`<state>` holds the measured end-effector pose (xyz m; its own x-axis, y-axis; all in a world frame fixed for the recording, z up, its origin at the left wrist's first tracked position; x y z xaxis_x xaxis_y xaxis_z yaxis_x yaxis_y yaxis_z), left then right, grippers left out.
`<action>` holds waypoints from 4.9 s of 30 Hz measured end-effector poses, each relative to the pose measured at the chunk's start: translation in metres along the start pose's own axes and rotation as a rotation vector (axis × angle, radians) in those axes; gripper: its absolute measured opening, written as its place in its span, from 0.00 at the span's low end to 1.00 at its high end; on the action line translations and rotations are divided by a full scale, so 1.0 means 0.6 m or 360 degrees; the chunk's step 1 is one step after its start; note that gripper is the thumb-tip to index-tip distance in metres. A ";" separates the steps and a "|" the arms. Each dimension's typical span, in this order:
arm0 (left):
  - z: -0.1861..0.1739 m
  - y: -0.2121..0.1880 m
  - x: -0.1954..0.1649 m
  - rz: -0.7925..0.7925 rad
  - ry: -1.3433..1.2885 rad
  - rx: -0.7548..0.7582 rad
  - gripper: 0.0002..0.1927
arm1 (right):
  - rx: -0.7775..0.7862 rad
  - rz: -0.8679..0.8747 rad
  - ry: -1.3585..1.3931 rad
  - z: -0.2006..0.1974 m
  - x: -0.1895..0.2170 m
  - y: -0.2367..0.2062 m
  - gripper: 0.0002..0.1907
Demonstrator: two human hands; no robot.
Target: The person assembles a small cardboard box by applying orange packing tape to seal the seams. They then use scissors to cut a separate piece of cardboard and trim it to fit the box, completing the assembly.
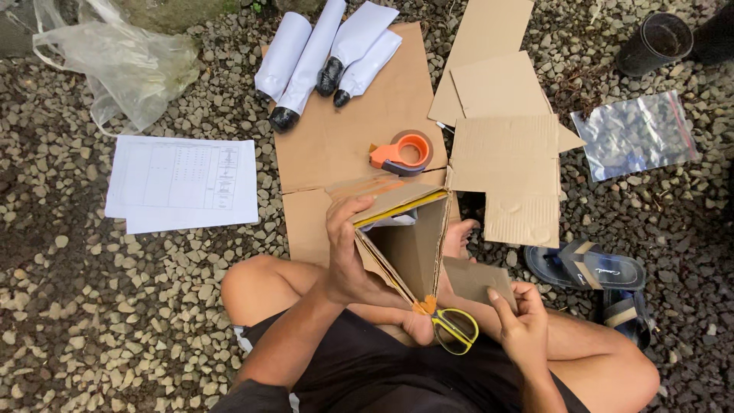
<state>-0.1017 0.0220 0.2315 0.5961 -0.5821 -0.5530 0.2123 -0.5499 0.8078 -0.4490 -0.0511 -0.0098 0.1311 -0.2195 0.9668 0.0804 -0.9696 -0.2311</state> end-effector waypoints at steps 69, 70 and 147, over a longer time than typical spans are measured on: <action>0.071 -0.077 0.074 -0.0443 0.0301 0.0341 0.75 | 0.0119 -0.0199 0.0567 0.141 0.264 0.030 0.16; 0.073 -0.079 0.076 -0.0458 0.0297 0.0314 0.75 | -0.0051 -0.0620 0.0267 0.121 0.316 0.008 0.15; 0.067 -0.079 0.111 -0.0669 -0.0737 0.0178 0.19 | 0.0571 -0.1535 -0.1030 0.255 0.403 -0.100 0.28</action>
<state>-0.1031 -0.0146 0.1485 0.0772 -0.4876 -0.8697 0.2581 -0.8328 0.4898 -0.2708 -0.0296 0.2214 0.3273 0.7691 0.5490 0.6726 -0.5977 0.4364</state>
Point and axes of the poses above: each hand's wrist, its own y-axis towards the middle knuckle, its own z-axis out of the palm, x = y × z, the point moved 10 cm from there along y, towards the middle knuckle, and after that the axes turned 3 degrees about -x, right-handed, at the moved point
